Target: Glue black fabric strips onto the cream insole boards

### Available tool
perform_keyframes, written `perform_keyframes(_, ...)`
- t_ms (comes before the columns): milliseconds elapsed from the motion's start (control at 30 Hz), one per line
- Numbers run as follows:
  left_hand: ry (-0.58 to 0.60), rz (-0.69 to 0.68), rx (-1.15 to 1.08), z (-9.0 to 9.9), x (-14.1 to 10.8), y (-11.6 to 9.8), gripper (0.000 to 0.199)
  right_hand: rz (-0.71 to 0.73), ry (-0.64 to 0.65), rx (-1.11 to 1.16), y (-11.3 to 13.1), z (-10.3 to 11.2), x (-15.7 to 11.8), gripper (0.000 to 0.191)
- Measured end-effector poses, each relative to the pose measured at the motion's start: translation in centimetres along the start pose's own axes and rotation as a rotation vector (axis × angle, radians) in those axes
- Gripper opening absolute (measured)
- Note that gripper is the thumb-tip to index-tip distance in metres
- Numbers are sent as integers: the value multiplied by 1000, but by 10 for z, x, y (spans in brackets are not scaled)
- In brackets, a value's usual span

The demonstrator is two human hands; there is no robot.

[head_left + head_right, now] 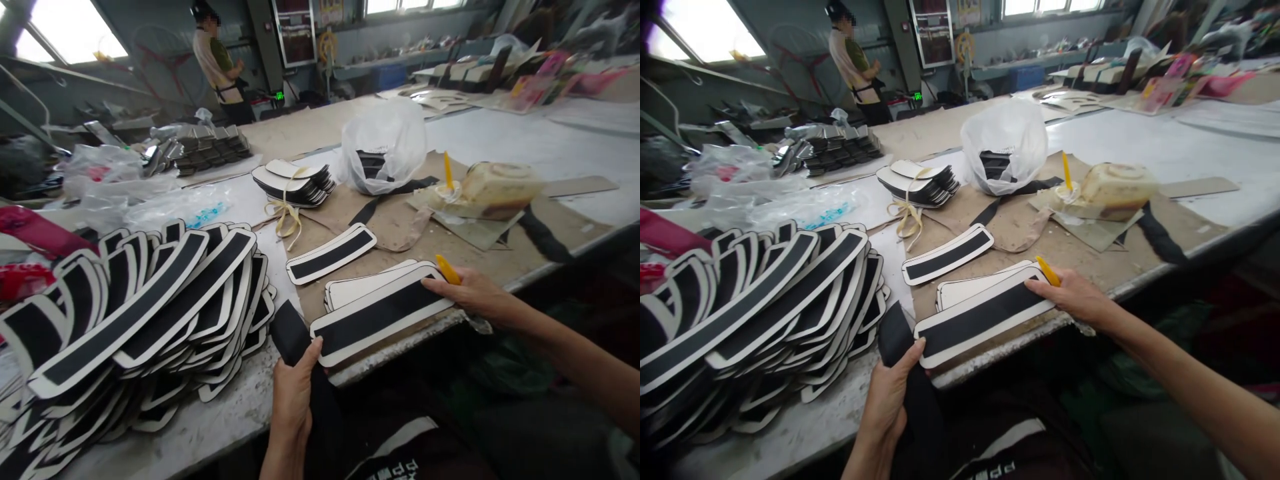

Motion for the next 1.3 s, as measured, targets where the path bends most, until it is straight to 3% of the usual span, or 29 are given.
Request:
perform_keyframes(400,-11,-93,-49,8,-3,2,53,-28,-47,-10,0,0,-10,46)
perform_keyframes(800,-69,-30,-96,10,-4,4,44,38,-9,-4,6,-2,-14,49)
perform_keyframes(900,-69,-7,-139,10,-6,4,48,5,13,113,2,-4,-15,47)
perform_keyframes(1100,-54,148,-240,4,-13,7,50,-124,194,622,0,-19,-20,46)
perform_keyframes(1300,-131,32,-125,6,-9,4,46,-101,149,481,-3,-17,-15,40)
Point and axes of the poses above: each hand's wrist, its own x-axis towards the middle knuckle, its own z-axis out of the back of the hand, y = z × x, the point moved 5 cm from there along x, towards the middle knuckle, and after that the axes turned 7 degrees about -x, right-handed, at the moved point
